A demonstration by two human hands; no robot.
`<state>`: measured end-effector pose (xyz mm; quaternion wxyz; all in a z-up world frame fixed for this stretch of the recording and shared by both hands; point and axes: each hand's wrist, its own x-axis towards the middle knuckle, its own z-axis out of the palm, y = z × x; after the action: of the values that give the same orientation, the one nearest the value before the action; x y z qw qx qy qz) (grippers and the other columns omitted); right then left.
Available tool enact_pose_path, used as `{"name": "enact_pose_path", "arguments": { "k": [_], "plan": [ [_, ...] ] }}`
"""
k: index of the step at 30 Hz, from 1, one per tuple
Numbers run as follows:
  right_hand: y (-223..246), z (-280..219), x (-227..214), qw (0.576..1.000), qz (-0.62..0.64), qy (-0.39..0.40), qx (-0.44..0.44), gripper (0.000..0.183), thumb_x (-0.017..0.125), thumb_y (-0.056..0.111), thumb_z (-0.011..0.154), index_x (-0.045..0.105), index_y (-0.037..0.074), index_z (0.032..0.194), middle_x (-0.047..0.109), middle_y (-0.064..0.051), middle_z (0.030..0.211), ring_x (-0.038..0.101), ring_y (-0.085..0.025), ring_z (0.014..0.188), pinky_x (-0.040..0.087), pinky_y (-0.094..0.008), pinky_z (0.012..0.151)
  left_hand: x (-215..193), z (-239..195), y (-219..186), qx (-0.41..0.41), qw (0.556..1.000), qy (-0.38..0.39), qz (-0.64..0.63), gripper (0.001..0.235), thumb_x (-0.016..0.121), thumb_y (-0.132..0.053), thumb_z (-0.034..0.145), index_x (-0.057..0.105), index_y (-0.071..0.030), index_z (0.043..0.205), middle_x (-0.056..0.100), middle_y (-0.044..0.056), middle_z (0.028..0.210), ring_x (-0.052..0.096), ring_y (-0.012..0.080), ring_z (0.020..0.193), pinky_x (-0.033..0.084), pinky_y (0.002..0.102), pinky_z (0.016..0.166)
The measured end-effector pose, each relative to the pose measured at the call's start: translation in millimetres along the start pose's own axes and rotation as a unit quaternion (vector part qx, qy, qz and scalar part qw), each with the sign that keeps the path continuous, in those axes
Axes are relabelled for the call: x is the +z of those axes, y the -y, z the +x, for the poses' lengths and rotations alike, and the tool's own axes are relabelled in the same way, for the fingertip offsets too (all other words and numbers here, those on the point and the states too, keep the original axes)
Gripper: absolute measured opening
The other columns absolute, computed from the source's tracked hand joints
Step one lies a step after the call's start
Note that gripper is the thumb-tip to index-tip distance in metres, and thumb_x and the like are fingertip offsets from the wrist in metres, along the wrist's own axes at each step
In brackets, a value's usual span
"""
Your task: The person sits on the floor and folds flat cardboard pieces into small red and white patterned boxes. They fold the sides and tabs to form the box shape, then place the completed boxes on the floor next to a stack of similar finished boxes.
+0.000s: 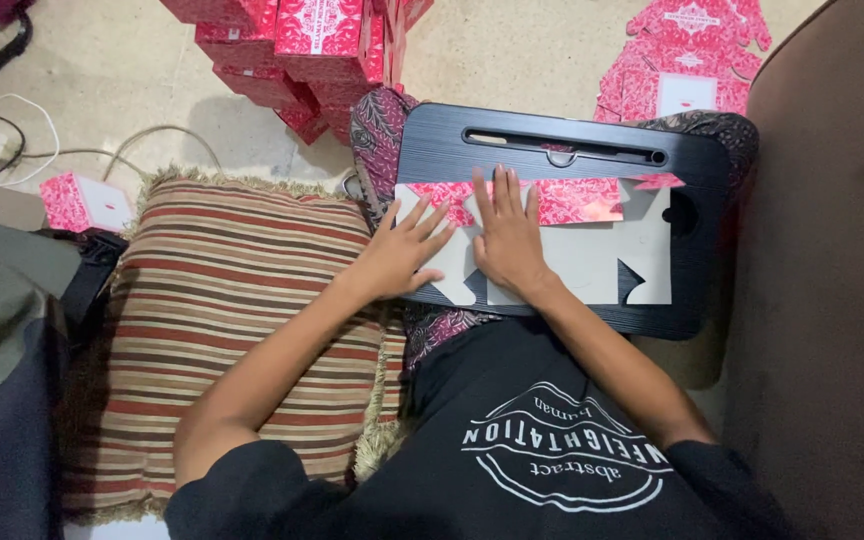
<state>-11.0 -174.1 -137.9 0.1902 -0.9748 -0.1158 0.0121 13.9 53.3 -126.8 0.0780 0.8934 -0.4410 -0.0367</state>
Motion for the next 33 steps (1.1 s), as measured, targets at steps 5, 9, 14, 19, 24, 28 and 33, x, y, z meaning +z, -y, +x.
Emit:
{"name": "enact_pose_path", "arguments": {
  "k": [5,9,14,19,24,28,33],
  "plan": [
    [18.7,4.1,-4.7,0.998,-0.053,0.026,0.027,0.082,0.052,0.018,0.087,0.027,0.023,0.165,0.007,-0.027,0.170,-0.002,-0.050,0.156,-0.003,-0.072,0.118,-22.9,-4.5,-11.3,0.001,0.996,0.084,-0.002,0.123,0.071,-0.084,0.057,0.041,-0.017,0.156,0.025,0.013,0.169,0.013,0.0413,0.157,0.009,0.083,0.111],
    [2.9,4.2,6.1,0.999,-0.035,0.029,0.021,0.082,0.052,0.021,0.086,0.028,0.013,0.164,0.009,-0.026,0.171,-0.001,-0.045,0.158,-0.007,-0.067,0.119,-19.1,-2.5,-19.8,-0.025,0.993,0.112,0.013,0.135,0.078,-0.083,0.053,0.027,-0.021,0.162,0.020,0.016,0.170,0.005,0.0436,0.156,0.002,0.088,0.107],
    [-17.4,0.8,4.9,1.000,0.014,0.016,0.002,0.084,0.052,0.020,0.085,0.027,0.005,0.164,0.010,-0.022,0.172,0.000,-0.039,0.159,-0.010,-0.062,0.121,-2.2,-0.3,-35.2,-0.033,0.997,0.070,0.009,0.142,0.082,-0.080,0.049,0.020,-0.023,0.164,0.011,0.023,0.170,-0.001,0.0513,0.154,0.003,0.087,0.108],
    [-36.3,-6.3,-5.1,0.975,0.205,-0.019,-0.081,0.070,0.044,0.032,0.099,0.027,0.013,0.165,0.020,-0.013,0.171,0.009,-0.031,0.159,-0.012,-0.056,0.122,-9.6,5.2,-36.0,-0.034,0.996,0.076,-0.013,0.133,0.087,-0.073,0.054,0.028,-0.023,0.162,0.021,0.026,0.166,0.008,0.0531,0.153,0.004,0.086,0.108],
    [-43.9,-7.0,-7.3,0.963,0.236,-0.015,-0.127,0.103,0.034,0.082,0.087,0.022,0.017,0.165,0.024,-0.011,0.170,0.014,-0.032,0.158,-0.014,-0.058,0.122,-7.0,7.1,-29.1,-0.032,0.997,0.075,-0.007,0.107,0.078,-0.073,0.069,0.045,-0.017,0.154,0.030,0.024,0.164,0.019,0.0502,0.152,0.009,0.081,0.113],
    [-46.6,-7.3,-3.8,0.964,0.206,-0.024,-0.166,0.129,0.032,0.103,0.067,0.019,0.021,0.166,0.024,-0.009,0.170,0.013,-0.035,0.157,-0.014,-0.064,0.119,0.9,7.1,-20.6,-0.007,0.997,0.082,0.003,0.101,0.071,-0.073,0.076,0.044,-0.017,0.155,0.030,0.024,0.164,0.023,0.0509,0.151,0.017,0.078,0.115],
    [-47.5,-8.2,-7.3,0.956,0.236,-0.021,-0.175,0.139,0.033,0.107,0.057,0.019,0.021,0.166,0.024,-0.010,0.170,0.015,-0.035,0.157,-0.017,-0.065,0.117,-10.0,11.0,1.9,-0.011,0.996,0.055,-0.066,0.070,0.057,-0.062,0.095,0.052,-0.019,0.150,0.053,0.014,0.149,0.041,0.0366,0.144,0.025,0.063,0.116]
  ]
}}
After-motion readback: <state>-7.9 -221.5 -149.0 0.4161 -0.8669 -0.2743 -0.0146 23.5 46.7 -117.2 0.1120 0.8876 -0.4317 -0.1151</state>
